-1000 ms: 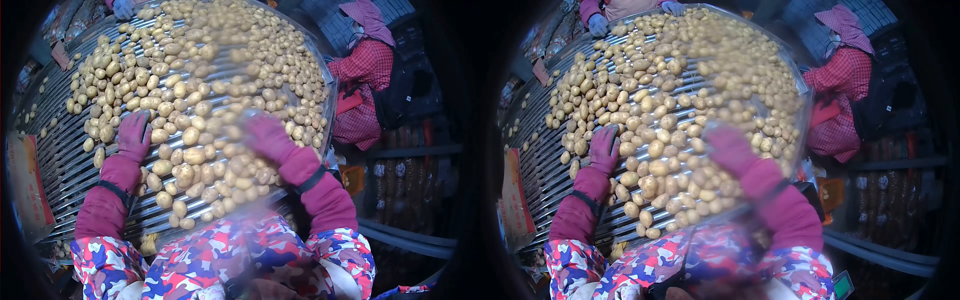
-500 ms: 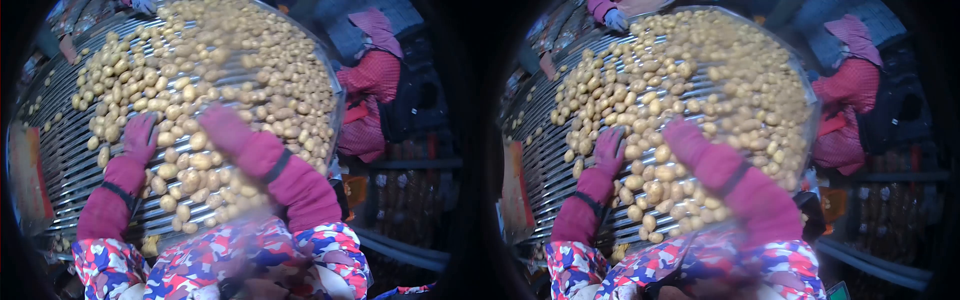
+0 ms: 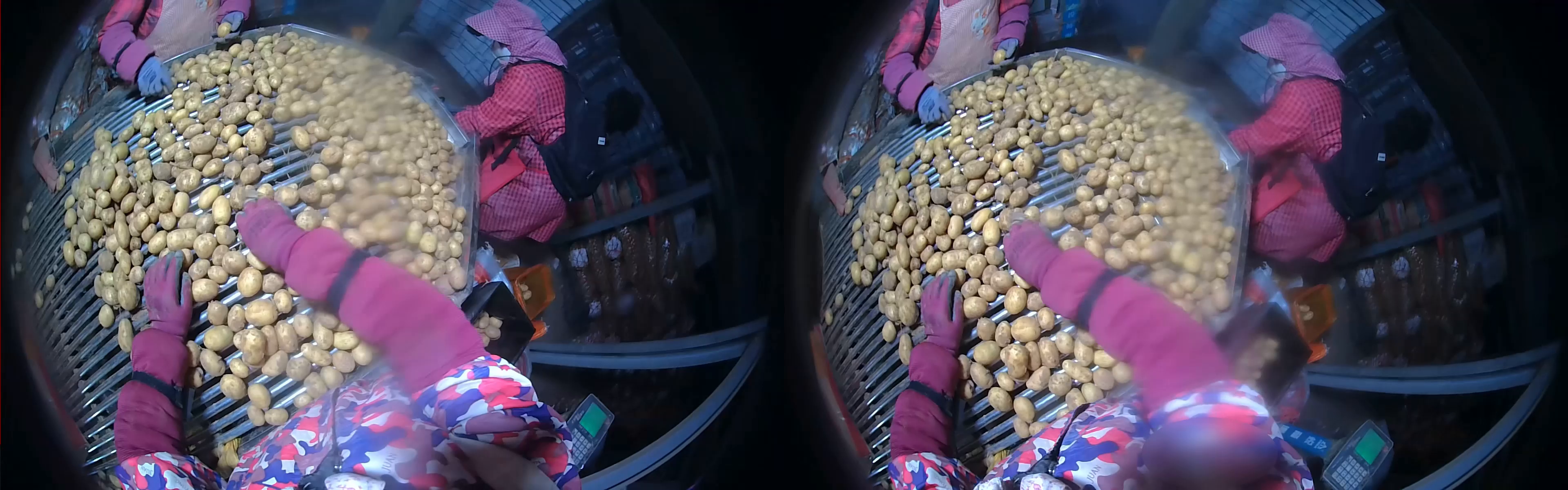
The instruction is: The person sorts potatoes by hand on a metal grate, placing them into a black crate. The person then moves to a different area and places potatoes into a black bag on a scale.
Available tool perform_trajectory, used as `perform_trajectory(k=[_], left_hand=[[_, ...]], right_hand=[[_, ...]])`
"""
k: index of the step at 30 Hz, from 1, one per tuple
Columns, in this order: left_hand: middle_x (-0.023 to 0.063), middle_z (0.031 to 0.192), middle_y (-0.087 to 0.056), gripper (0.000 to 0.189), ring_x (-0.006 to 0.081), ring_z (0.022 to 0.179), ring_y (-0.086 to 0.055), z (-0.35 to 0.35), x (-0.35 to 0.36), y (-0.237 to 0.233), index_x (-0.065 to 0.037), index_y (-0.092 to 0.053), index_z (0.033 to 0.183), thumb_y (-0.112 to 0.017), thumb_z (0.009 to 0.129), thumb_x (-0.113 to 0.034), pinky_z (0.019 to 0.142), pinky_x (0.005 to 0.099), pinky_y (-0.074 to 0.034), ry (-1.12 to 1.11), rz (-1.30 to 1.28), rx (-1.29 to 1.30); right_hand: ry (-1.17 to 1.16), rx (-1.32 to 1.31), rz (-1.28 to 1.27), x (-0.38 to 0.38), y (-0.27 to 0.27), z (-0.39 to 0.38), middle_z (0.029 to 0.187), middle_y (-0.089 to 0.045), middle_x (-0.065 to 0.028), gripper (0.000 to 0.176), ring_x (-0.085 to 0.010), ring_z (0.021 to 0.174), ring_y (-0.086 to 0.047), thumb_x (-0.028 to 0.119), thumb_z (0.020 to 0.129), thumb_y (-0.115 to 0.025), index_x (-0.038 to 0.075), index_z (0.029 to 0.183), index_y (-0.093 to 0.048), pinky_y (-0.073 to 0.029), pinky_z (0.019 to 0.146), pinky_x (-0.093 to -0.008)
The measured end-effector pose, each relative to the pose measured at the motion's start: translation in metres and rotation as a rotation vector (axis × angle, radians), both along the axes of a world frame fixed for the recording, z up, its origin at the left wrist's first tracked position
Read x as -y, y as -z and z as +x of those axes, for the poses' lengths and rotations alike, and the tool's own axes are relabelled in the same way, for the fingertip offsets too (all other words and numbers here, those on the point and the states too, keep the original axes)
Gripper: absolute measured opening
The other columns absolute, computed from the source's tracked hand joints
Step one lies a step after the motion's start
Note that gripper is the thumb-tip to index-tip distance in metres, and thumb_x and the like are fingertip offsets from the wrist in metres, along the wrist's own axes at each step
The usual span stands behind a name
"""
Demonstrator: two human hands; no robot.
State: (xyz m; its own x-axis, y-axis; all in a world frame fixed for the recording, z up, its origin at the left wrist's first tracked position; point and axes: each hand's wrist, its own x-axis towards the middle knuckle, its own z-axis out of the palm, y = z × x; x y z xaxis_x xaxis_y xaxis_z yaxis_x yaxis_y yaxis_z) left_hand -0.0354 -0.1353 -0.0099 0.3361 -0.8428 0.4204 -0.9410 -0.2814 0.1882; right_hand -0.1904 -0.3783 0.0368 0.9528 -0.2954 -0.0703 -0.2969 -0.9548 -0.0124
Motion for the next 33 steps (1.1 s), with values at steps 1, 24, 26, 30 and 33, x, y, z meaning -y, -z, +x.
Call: perform_trajectory(k=[1,24,26,30,33], left_hand=[[0.0221,0.132,-0.057,0.047,0.0414,0.125,-0.051,0.002,0.000,-0.002,-0.003,-0.057,0.134,-0.063,0.089,-0.016,0.109,0.0521,-0.038,-0.002,0.005,0.008],[0.0201,0.131,-0.060,0.045,0.0388,0.123,-0.055,0.005,0.006,0.014,-0.004,-0.060,0.132,-0.065,0.090,-0.019,0.109,0.0507,-0.039,0.065,-0.061,0.056],[0.0196,0.128,-0.062,0.044,0.0388,0.120,-0.057,0.014,-0.004,0.017,-0.005,-0.061,0.130,-0.066,0.089,-0.020,0.107,0.0512,-0.040,0.051,-0.088,0.087],[0.0191,0.128,-0.061,0.043,0.0387,0.121,-0.056,-0.004,0.000,-0.010,-0.006,-0.062,0.129,-0.066,0.088,-0.020,0.106,0.0503,-0.041,0.015,-0.033,0.017],[0.0189,0.131,-0.059,0.043,0.0391,0.123,-0.054,-0.011,0.009,-0.019,-0.008,-0.063,0.129,-0.066,0.087,-0.019,0.107,0.0497,-0.040,0.004,0.023,-0.050]], right_hand=[[0.027,-0.047,-0.002,-0.002,-0.002,0.006,0.120,-0.065,-0.0119,0.029,-0.0296,0.108,-0.066,0.014,0.086,-0.067,0.008,0.114,-0.067,-0.054,0.090,-0.0419],[0.182,0.471,1.362,0.021,0.037,-0.076,0.140,-0.055,-0.0125,0.045,-0.0253,0.131,-0.051,0.030,0.099,-0.057,0.009,0.139,-0.054,-0.043,0.108,-0.0388],[0.062,0.687,1.581,0.010,0.034,-0.112,0.138,-0.052,-0.0110,0.047,-0.0213,0.128,-0.047,0.030,0.101,-0.057,0.008,0.143,-0.050,-0.041,0.106,-0.0357],[-0.107,0.674,0.671,-0.034,-0.060,-0.181,0.100,-0.065,-0.0075,0.032,-0.0170,0.089,-0.062,0.022,0.098,-0.065,0.005,0.125,-0.063,-0.052,0.077,-0.0294],[0.529,0.579,1.947,-0.065,-0.038,-0.222,0.107,-0.066,-0.0064,0.033,-0.0131,0.092,-0.062,0.019,0.099,-0.062,0.002,0.127,-0.061,-0.052,0.078,-0.0270]])
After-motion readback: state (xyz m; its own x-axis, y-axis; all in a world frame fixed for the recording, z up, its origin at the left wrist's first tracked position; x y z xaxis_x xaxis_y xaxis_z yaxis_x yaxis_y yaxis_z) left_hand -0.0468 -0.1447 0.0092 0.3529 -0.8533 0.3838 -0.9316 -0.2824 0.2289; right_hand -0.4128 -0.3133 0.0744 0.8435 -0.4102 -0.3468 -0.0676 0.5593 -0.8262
